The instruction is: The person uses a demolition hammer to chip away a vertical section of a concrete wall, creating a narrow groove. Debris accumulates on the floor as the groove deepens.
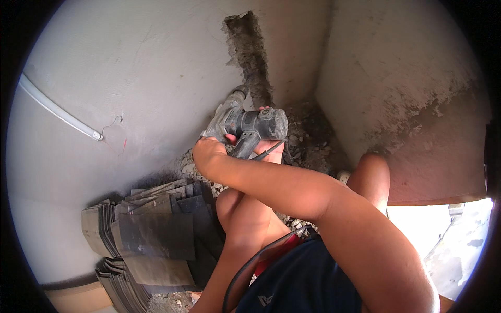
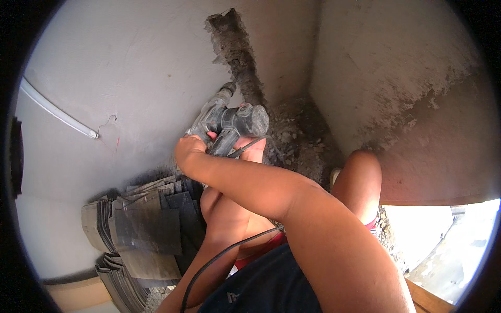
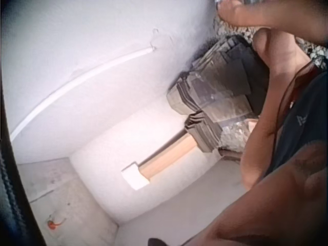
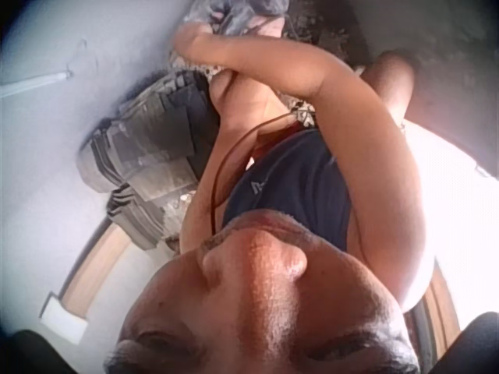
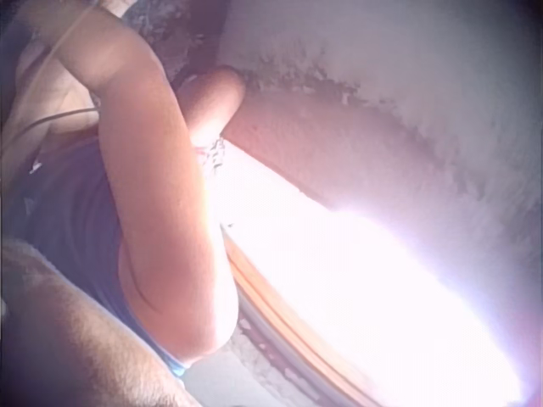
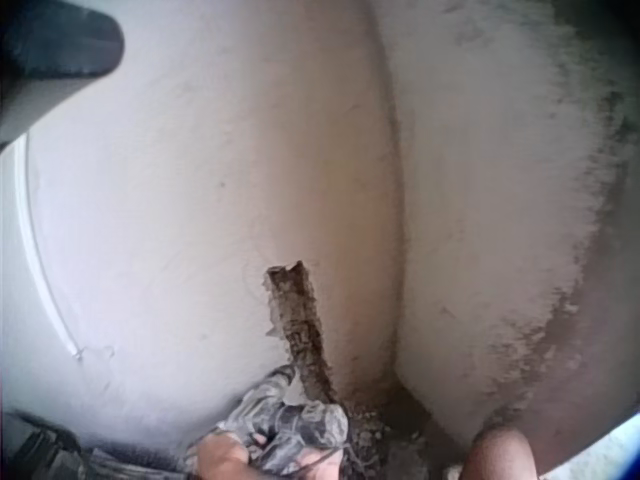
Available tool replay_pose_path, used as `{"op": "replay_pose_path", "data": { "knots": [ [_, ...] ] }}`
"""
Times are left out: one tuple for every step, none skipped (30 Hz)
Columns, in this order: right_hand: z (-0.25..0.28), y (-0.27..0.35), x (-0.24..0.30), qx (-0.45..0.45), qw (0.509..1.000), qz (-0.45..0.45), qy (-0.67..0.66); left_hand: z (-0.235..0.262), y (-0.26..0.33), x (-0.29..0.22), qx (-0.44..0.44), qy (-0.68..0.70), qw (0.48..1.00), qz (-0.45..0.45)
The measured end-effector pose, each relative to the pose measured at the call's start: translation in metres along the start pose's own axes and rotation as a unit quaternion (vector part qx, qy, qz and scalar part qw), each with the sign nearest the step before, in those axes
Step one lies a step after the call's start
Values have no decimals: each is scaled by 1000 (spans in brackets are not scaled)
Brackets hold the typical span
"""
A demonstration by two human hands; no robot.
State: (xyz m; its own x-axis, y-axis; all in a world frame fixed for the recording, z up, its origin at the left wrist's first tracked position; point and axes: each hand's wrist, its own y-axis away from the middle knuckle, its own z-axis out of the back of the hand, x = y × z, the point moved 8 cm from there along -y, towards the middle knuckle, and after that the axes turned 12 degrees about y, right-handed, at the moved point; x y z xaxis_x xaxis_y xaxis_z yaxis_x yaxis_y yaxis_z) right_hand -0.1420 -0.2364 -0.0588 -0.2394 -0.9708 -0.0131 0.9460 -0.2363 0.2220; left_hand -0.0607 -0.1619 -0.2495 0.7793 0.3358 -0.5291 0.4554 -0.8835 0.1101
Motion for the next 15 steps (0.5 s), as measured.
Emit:
{"op": "replay_pose_path", "data": {
  "knots": [
    [-5,-3,5,1,1000,-8,-1,5,4,-1,-6,0,1000,-2],
    [-9,-8,-1,-3,1000,-29,-1,-2,-1,1,1,-2,1000,0],
    [-16,-12,-2,-4,999,-45,-2,-3,-2,2,2,-2,1000,0],
    [-23,-17,-3,0,998,-57,-29,-4,-3,3,2,0,1000,1],
    [-27,-20,-2,1,996,-66,-58,-3,-3,0,1,-2,1000,-1],
    [-31,-22,-1,2,993,-74,-87,-3,-3,-1,0,-3,1000,-3],
    [-38,-22,6,16,997,-45,-59,-3,-2,0,-3,-3,1000,-4],
    [-43,-22,16,26,999,-14,-32,-1,-1,-4,-6,-8,1000,-5],
    [-57,-23,20,42,999,6,-3,-5,-3,1,-3,-5,1000,2],
    [-69,-24,15,37,999,-36,6,-12,-10,9,4,-3,1000,8],
    [-71,-21,20,27,997,-67,17,-15,-13,9,5,-6,1000,6],
    [-71,-22,20,17,994,-100,26,-13,-5,0,7,-7,1000,1],
    [-72,-29,22,21,996,-77,29,-16,-10,-4,12,-12,1000,0],
    [-69,-29,27,32,998,-45,33,-13,-11,-7,10,-8,1000,-9],
    [-68,-29,28,43,998,-21,38,-10,-11,-7,5,-8,1000,-5]
  ]
}}
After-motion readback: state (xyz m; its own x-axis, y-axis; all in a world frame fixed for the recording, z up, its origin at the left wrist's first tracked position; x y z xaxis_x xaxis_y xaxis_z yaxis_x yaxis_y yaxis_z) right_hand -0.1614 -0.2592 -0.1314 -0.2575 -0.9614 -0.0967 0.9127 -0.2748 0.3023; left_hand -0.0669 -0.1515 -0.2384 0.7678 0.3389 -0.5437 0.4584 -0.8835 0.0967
